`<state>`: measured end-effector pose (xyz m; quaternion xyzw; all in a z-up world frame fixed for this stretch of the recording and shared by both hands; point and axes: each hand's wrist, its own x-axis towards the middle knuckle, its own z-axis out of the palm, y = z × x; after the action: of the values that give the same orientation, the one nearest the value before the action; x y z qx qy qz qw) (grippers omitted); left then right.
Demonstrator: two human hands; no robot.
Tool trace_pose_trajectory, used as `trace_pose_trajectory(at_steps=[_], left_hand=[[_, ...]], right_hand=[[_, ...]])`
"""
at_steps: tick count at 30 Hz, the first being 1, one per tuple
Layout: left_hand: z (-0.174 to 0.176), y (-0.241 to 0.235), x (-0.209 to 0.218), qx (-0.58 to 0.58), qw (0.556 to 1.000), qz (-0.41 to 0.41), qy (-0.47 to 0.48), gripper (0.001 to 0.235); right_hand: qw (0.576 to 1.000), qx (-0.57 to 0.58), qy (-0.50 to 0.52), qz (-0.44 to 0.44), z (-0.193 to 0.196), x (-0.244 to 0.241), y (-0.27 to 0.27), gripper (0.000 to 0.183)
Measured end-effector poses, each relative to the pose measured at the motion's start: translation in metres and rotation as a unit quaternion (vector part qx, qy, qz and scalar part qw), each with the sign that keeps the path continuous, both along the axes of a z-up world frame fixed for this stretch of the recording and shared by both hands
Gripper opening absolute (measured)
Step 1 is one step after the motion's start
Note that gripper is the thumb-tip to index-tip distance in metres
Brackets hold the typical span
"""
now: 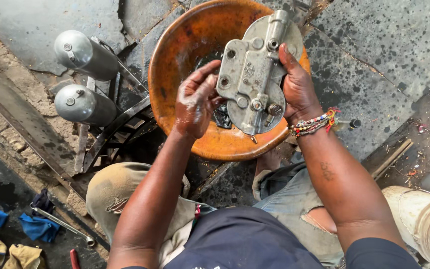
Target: The person scrubs a metal mechanical component with a brush and a cloth while holding it over an orange basin. The person repeatedly scrubs the surface and holes of the part, occasionally flipping it to access different sides.
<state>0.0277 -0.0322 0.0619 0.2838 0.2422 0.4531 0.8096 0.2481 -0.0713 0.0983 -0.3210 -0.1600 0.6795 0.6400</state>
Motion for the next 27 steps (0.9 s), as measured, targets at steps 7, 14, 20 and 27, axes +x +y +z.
trace_pose_trajectory(at_steps=[7,14,20,27], left_hand=[[-0.011,-0.008,-0.001,0.052,0.998,-0.02,0.005,0.052],[-0.001,-0.007,-0.01,0.043,0.998,-0.045,0.031,0.066],[0.003,-0.006,-0.017,0.046,0.996,-0.066,0.026,0.076],[0.004,-0.005,-0.019,0.043,0.996,-0.074,0.011,0.076]], right_hand=[[0.996,0.002,-0.084,0.006,-0.012,0.001,0.001,0.065],[0.996,0.019,-0.075,0.035,-0.006,-0.007,0.005,0.071],[0.994,0.052,-0.087,0.042,-0.008,-0.011,0.006,0.07],[0.992,0.051,-0.119,0.008,-0.024,-0.004,0.011,0.069]])
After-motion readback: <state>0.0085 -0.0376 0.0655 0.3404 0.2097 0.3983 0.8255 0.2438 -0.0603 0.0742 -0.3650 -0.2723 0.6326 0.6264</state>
